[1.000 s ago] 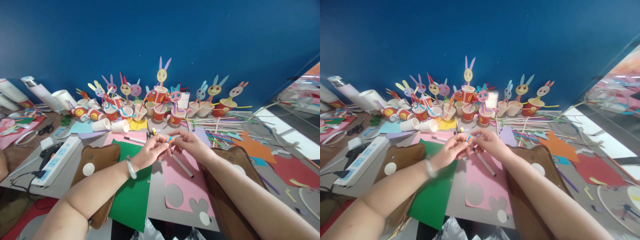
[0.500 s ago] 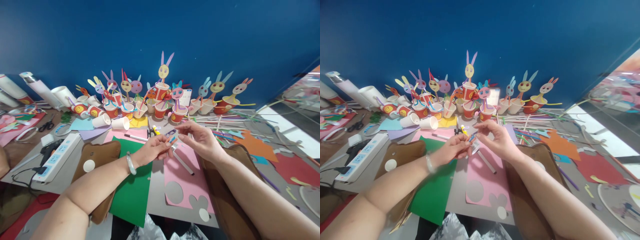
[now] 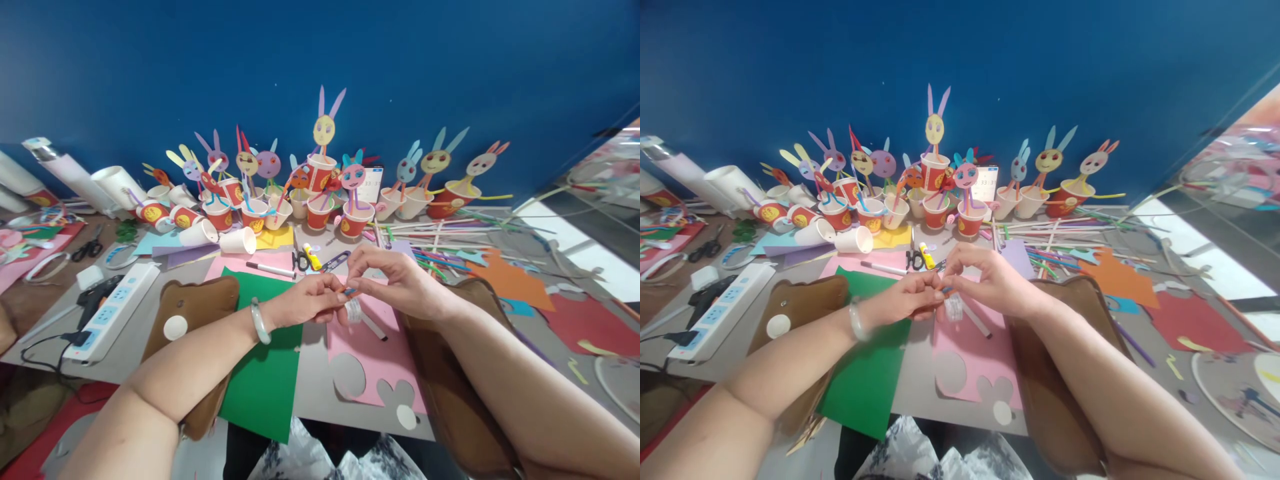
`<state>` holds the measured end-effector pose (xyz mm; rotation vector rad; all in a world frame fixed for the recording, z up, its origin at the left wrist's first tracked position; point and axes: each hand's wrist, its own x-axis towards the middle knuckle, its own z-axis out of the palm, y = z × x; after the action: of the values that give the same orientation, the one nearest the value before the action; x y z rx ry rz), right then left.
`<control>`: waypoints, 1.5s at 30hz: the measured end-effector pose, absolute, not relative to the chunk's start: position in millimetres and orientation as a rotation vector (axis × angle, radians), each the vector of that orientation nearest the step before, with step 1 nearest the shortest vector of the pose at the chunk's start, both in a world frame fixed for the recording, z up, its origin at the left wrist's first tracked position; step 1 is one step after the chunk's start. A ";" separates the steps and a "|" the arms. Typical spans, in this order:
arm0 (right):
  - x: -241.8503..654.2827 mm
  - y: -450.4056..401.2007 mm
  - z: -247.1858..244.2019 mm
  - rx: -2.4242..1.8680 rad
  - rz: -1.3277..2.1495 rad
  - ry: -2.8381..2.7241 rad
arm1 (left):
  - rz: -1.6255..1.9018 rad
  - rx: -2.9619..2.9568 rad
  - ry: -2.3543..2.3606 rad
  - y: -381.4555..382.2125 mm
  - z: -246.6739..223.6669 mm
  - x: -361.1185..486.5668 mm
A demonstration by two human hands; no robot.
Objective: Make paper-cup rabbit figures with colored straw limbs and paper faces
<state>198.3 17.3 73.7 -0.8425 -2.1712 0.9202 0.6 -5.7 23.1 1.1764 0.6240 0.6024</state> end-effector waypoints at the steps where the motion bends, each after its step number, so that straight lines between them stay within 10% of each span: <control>1: 197.7 16.8 73.2 -0.847 0.926 -2.168 | 0.604 1.183 0.628 -5.3 22.2 0.7; 45: 193.3 23.3 61.8 -1.094 1.373 -1.928 | 0.807 1.352 0.747 -10.2 12.3 1.6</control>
<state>193.3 23.3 61.8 -1.0938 -1.9277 1.3735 1.6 -10.2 12.3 1.3522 0.7473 0.8070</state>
